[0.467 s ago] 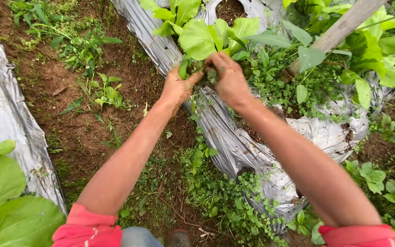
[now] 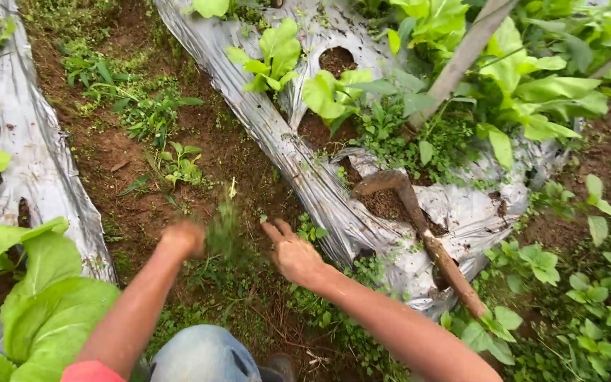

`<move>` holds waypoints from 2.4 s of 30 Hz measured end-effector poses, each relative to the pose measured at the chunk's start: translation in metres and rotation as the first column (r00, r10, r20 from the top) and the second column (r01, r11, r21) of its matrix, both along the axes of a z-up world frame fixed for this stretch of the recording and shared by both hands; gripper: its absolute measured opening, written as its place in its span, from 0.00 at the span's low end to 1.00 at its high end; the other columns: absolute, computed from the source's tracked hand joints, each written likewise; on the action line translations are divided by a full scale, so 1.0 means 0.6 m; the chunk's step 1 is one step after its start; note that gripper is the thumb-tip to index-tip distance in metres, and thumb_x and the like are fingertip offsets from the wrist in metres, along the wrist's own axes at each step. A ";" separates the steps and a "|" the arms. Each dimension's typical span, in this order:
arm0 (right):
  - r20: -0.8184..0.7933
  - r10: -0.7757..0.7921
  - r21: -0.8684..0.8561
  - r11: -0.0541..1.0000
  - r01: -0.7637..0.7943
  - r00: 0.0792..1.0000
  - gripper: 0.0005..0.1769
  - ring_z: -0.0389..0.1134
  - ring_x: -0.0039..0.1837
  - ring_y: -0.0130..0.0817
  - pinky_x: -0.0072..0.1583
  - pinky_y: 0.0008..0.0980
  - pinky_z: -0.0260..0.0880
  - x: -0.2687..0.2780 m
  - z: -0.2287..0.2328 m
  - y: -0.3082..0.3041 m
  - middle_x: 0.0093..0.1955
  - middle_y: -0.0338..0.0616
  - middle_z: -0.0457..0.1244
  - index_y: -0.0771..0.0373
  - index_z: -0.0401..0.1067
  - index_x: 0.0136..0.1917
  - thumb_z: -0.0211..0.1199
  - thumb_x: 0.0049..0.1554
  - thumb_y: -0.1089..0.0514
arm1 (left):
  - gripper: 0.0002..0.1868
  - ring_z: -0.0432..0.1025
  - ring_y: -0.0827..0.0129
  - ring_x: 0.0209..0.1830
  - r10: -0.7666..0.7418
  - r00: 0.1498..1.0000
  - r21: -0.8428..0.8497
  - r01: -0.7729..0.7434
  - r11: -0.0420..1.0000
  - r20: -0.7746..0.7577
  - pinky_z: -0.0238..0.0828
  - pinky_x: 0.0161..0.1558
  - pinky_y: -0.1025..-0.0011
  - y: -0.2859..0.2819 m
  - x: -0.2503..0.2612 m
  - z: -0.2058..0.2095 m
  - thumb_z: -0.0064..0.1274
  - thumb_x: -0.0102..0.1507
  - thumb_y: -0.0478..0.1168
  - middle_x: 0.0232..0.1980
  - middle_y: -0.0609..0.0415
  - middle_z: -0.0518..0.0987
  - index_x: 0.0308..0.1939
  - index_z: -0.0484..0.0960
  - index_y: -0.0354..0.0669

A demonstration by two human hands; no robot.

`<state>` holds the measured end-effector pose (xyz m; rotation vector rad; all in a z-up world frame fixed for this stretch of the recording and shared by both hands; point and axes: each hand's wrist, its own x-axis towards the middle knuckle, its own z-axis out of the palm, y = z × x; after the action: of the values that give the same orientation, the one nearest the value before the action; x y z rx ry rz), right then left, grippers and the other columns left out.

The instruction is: The person kneels in a garden and removes weeds by hand from around the base of plants growing through plastic mulch. They also use a hoe to loosen the soil and clear weeds from the planting holes.

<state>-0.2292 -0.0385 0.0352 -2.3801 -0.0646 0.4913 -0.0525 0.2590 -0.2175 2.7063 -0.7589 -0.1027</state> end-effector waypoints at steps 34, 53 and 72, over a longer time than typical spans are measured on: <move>0.311 -0.794 0.349 0.607 0.714 0.523 0.21 0.65 0.37 0.25 0.39 0.20 0.73 -0.016 -0.119 -0.535 0.41 0.36 0.64 0.57 0.63 0.49 0.43 0.54 0.80 | 0.38 0.61 0.46 0.70 -0.301 0.926 0.060 0.322 0.945 -0.228 0.53 0.72 0.46 -0.572 -0.125 0.345 0.57 0.64 0.47 0.77 0.44 0.56 0.75 0.59 0.48; 0.540 -0.659 0.373 0.745 0.553 0.523 0.23 0.58 0.31 0.24 0.41 0.32 0.69 -0.005 -0.102 -0.505 0.30 0.33 0.59 0.59 0.70 0.49 0.43 0.49 0.77 | 0.36 0.65 0.44 0.67 -0.270 0.945 0.058 0.284 0.957 -0.184 0.65 0.63 0.44 -0.580 -0.123 0.343 0.58 0.63 0.45 0.74 0.40 0.62 0.74 0.62 0.45; 0.410 -0.746 0.412 0.665 0.623 0.525 0.13 0.52 0.27 0.21 0.36 0.28 0.61 0.015 -0.110 -0.499 0.25 0.29 0.54 0.55 0.64 0.39 0.43 0.54 0.70 | 0.26 0.70 0.39 0.58 -0.229 0.971 -0.079 0.224 0.971 -0.065 0.65 0.58 0.37 -0.583 -0.142 0.326 0.51 0.66 0.40 0.64 0.28 0.70 0.66 0.61 0.44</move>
<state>-0.2205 -0.3376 -0.0308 -2.0163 0.5423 -0.5833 -0.1374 -0.0907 -0.0217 2.5254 -1.0270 -0.2233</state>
